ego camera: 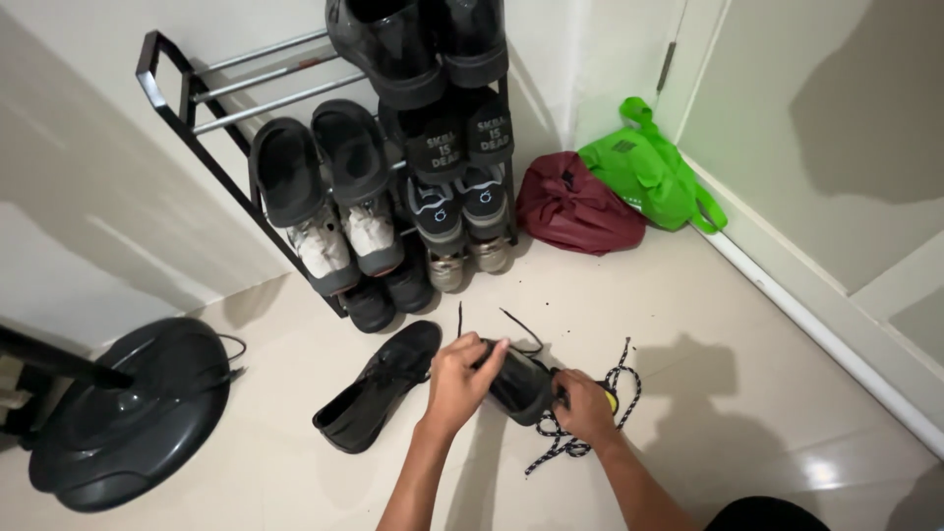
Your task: The recorder is polishing a pair of black leather shoes using a cloth and polish.
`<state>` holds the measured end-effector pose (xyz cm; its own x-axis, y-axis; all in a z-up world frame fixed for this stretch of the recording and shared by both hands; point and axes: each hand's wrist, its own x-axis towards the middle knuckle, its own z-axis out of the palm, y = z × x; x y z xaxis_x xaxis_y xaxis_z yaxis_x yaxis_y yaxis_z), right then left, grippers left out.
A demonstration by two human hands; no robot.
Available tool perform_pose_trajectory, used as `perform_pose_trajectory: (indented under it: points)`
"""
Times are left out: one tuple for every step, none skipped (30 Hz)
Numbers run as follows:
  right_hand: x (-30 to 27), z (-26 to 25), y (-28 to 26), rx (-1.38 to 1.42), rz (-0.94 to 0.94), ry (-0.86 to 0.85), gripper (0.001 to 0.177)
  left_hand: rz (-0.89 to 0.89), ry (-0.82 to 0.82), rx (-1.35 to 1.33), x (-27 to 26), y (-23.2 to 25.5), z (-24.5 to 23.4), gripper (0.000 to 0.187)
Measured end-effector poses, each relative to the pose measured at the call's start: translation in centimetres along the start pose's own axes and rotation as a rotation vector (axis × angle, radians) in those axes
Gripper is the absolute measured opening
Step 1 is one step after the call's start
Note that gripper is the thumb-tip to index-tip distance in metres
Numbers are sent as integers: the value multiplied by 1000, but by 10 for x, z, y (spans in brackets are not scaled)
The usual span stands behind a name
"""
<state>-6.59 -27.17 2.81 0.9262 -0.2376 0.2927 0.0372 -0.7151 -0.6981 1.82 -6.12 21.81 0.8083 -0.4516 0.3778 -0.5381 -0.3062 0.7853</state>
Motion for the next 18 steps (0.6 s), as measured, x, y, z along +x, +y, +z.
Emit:
perform_pose_trajectory:
  points:
    - [0,2,1,2,10,4,24,22,62,-32,4,6,-1,42]
    - [-1,2,2,4,10,4,24,22,62,-30,8,5,-1,42]
    - [-2,1,2,10,-30,29,26,-6,146,-91,12,4,-2,43]
    - [-1,1,2,17,-71,54,28,-33,232,-152,16,3,-2,45]
    - [0,1,1,19,-73,56,28,-31,233,-149,20,-5,-4,45]
    - [0,0,0,4,-48,21,24,-167,290,-147,23,-13,-5,48]
    - [0,-1,-1,-12,-22,-14,21,-304,346,-144,26,-20,-6,51]
    - [0,-1,-2,-12,-27,-14,21,-303,351,-144,27,-35,-3,51]
    - [0,-1,-3,-27,-21,-18,21,-350,441,-118,28,-50,0,55]
    - [-1,-2,-3,-44,-13,-20,21,-396,529,-94,30,-65,4,60]
    - [1,-1,-1,-45,-16,-19,21,-393,531,-95,34,-69,4,60]
    - [0,0,0,-39,-27,-16,20,-400,576,-47,36,-73,4,60]
    - [-1,1,1,-33,-38,-14,19,-406,620,2,37,-77,4,60]
    - [0,1,1,-31,-45,-18,19,-406,627,4,37,-80,3,60]
    - [0,0,0,-21,-28,-12,20,-400,617,25,36,-82,2,58]
    - [0,0,-1,-10,-10,-3,20,-391,604,47,36,-84,1,56]
    - [0,1,-3,-7,-16,-3,20,-389,610,50,34,-80,-3,56]
    - [-1,0,-4,0,-6,6,20,-459,564,61,31,-75,-4,55]
